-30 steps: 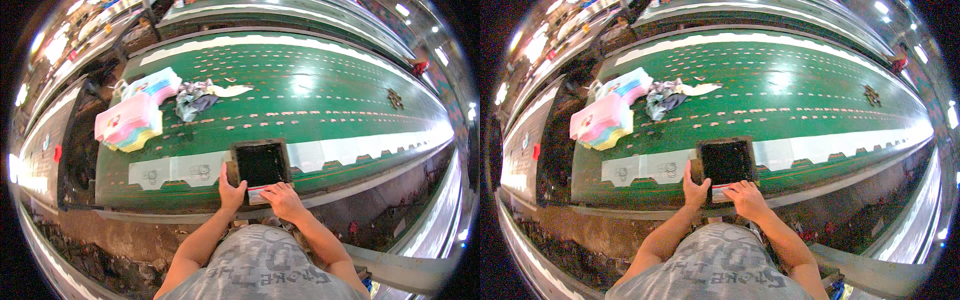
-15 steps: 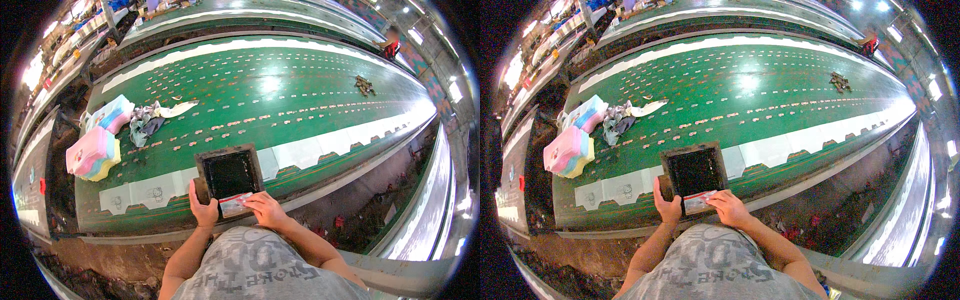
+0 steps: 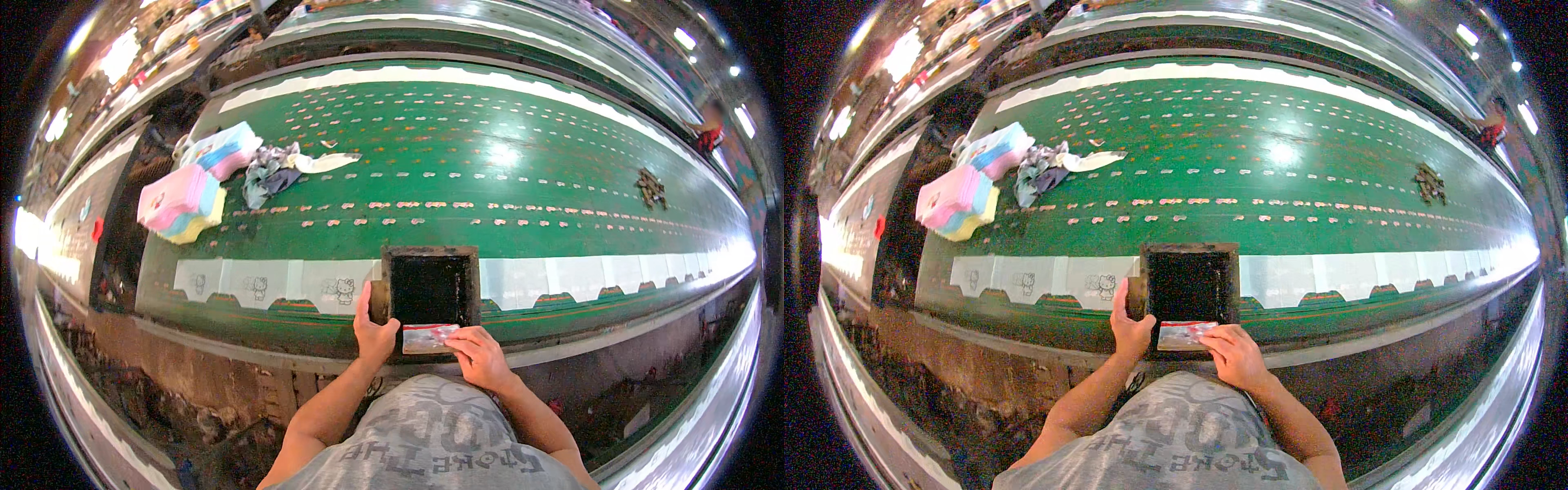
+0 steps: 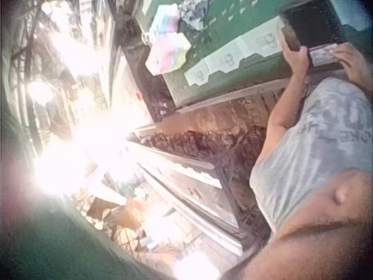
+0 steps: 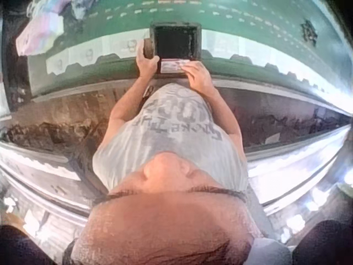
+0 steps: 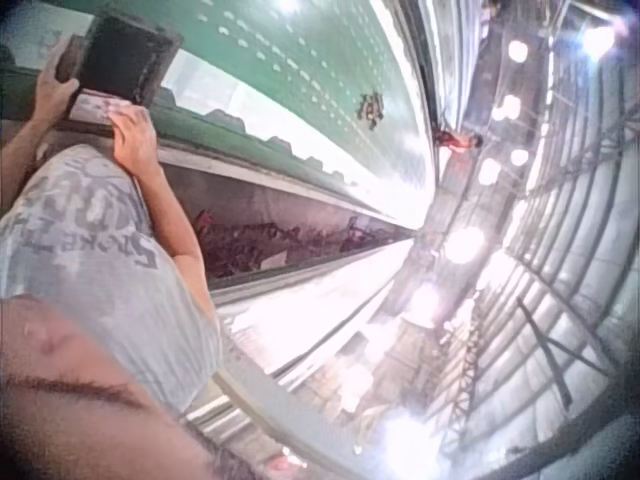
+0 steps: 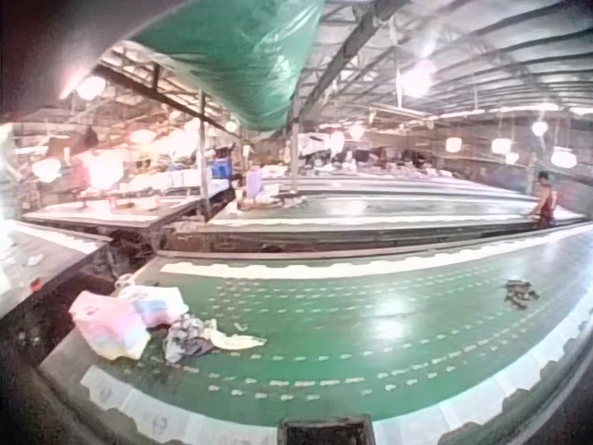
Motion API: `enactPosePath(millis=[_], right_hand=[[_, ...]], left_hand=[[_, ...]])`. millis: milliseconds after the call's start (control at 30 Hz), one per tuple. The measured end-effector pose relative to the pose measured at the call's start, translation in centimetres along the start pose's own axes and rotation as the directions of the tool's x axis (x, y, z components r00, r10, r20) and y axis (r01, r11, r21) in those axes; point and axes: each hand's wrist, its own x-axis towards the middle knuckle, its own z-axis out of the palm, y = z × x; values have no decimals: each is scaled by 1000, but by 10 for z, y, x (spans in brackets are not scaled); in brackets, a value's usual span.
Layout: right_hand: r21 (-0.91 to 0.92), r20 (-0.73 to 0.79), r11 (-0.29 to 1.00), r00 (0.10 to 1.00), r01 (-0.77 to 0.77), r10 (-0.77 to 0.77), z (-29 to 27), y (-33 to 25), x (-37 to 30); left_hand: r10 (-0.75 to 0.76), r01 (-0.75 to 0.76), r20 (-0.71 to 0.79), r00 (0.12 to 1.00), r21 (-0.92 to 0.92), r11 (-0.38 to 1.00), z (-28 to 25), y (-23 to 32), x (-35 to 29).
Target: The person uses a squeegee to press ink through a screen-printing frame onto a long textile moving along a conveyor. They repeatedly pull the squeegee across the frame to transfer the pattern onto the fabric.
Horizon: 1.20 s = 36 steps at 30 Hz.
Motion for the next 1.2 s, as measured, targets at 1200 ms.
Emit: enactPosePath(millis=[1200], right_hand=[[-307, 215, 951, 971, -31, 101, 17, 28, 120]], left_hand=[[-78, 90, 143, 987, -82, 993, -20, -28, 13]])
